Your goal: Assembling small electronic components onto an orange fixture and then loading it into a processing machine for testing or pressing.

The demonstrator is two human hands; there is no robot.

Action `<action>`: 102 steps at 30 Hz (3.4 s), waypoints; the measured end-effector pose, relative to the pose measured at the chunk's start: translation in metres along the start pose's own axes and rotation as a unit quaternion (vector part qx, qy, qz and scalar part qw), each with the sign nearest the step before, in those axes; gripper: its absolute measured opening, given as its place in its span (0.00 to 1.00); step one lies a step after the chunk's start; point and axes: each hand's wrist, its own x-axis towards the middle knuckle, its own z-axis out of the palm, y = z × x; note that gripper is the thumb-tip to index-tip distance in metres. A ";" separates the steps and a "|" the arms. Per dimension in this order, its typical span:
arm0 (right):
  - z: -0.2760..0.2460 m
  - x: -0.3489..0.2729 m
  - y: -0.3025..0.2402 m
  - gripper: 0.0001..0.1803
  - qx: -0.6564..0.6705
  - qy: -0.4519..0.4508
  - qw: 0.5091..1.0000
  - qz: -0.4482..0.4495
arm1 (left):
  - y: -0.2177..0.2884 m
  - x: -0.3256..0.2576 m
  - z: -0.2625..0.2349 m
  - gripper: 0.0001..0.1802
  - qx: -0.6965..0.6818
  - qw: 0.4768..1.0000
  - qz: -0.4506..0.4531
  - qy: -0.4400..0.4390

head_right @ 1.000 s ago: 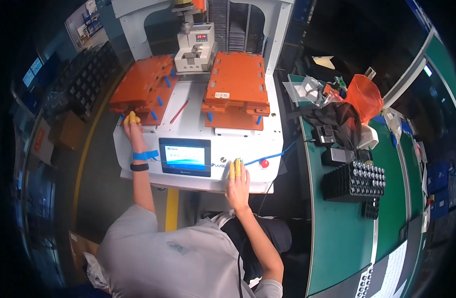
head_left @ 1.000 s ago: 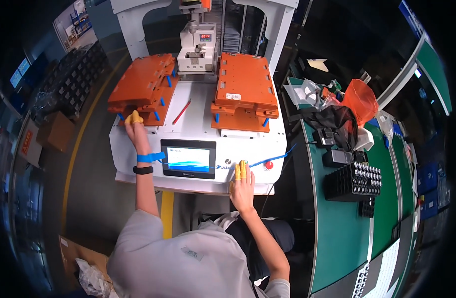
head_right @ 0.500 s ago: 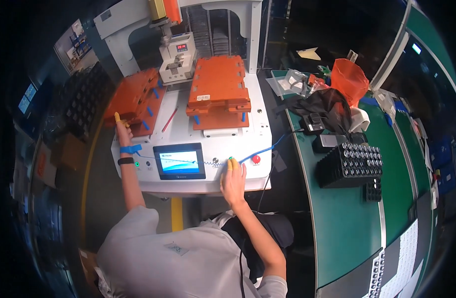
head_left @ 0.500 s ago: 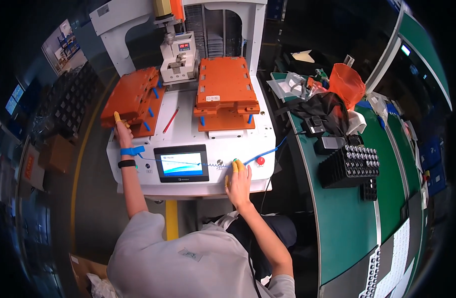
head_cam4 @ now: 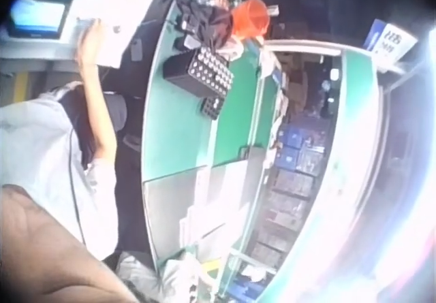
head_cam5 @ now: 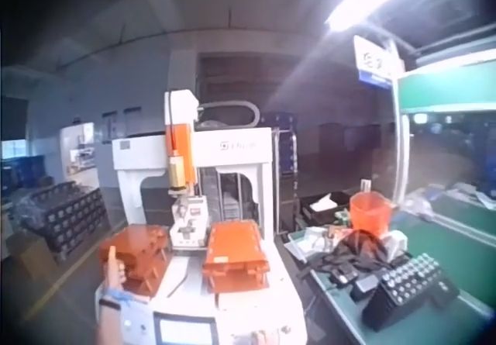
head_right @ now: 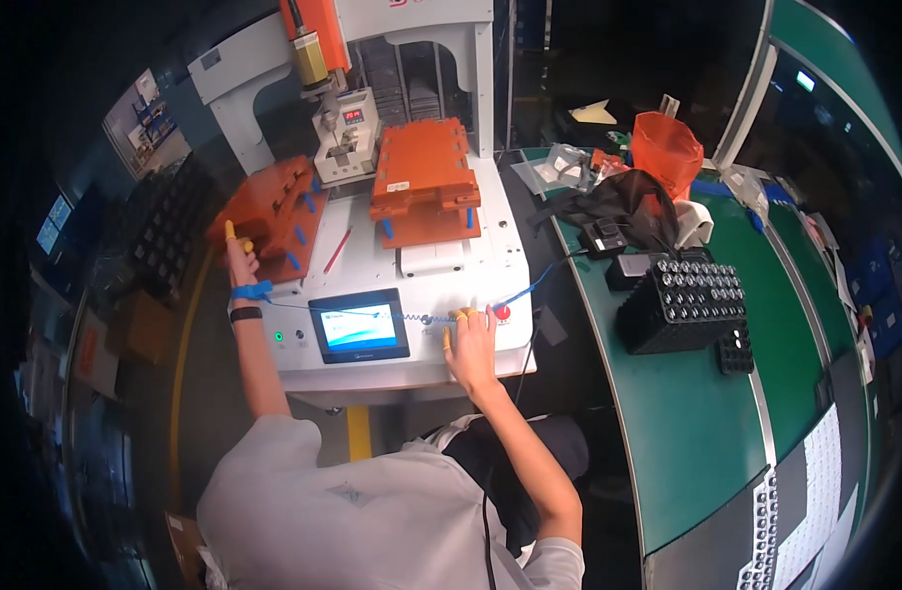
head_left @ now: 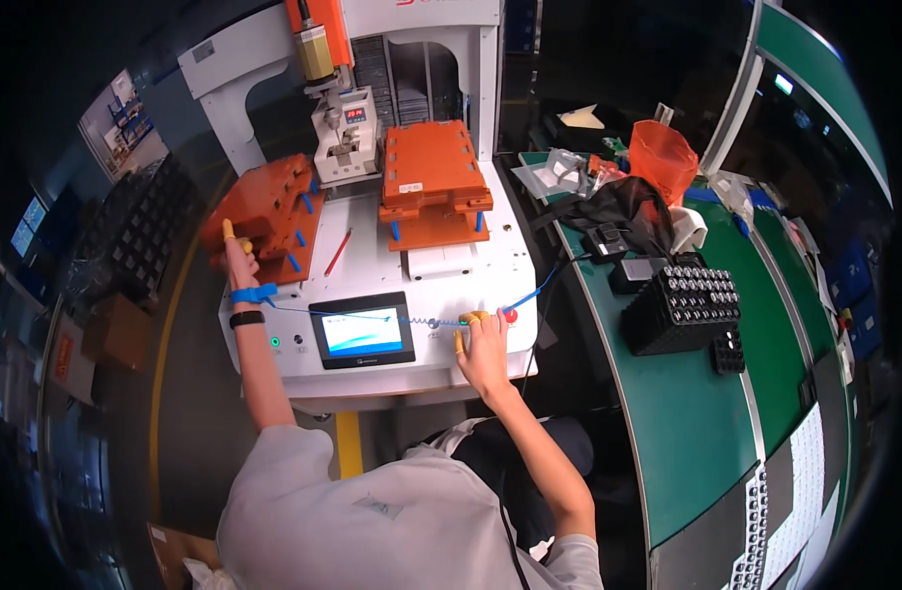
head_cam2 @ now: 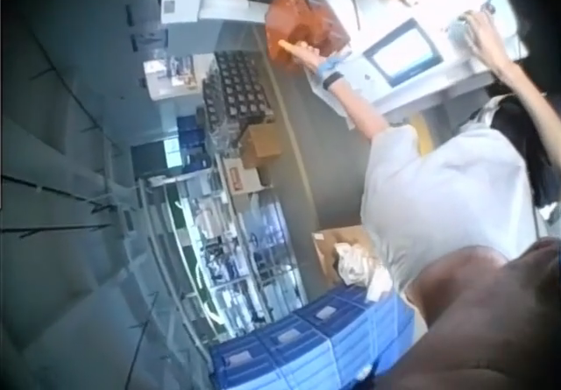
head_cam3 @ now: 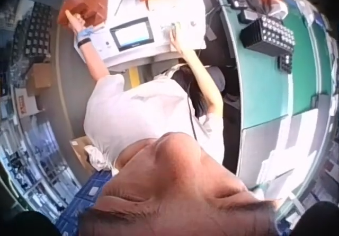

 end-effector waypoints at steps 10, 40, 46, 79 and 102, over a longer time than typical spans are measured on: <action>-0.012 0.013 -0.018 0.23 0.015 -0.011 0.999 -0.049 | 0.029 0.051 0.020 0.16 -0.425 0.898 0.034 -0.113; -0.141 -0.118 -0.099 0.24 0.653 0.306 0.656 0.225 | -0.138 -0.324 0.114 0.35 -0.384 0.689 -0.238 -0.567; -0.185 -0.181 -0.109 0.14 0.526 0.513 0.593 0.330 | -0.162 -0.423 0.147 0.33 -0.151 0.697 -0.358 -0.602; -0.345 -0.239 -0.013 0.41 -0.111 0.443 0.767 0.451 | -0.207 -0.557 0.279 0.27 0.057 0.528 0.025 -0.847; -0.462 -0.162 0.012 0.18 -0.453 0.113 0.840 0.278 | -0.219 -0.563 0.284 0.31 0.090 0.528 0.440 -0.720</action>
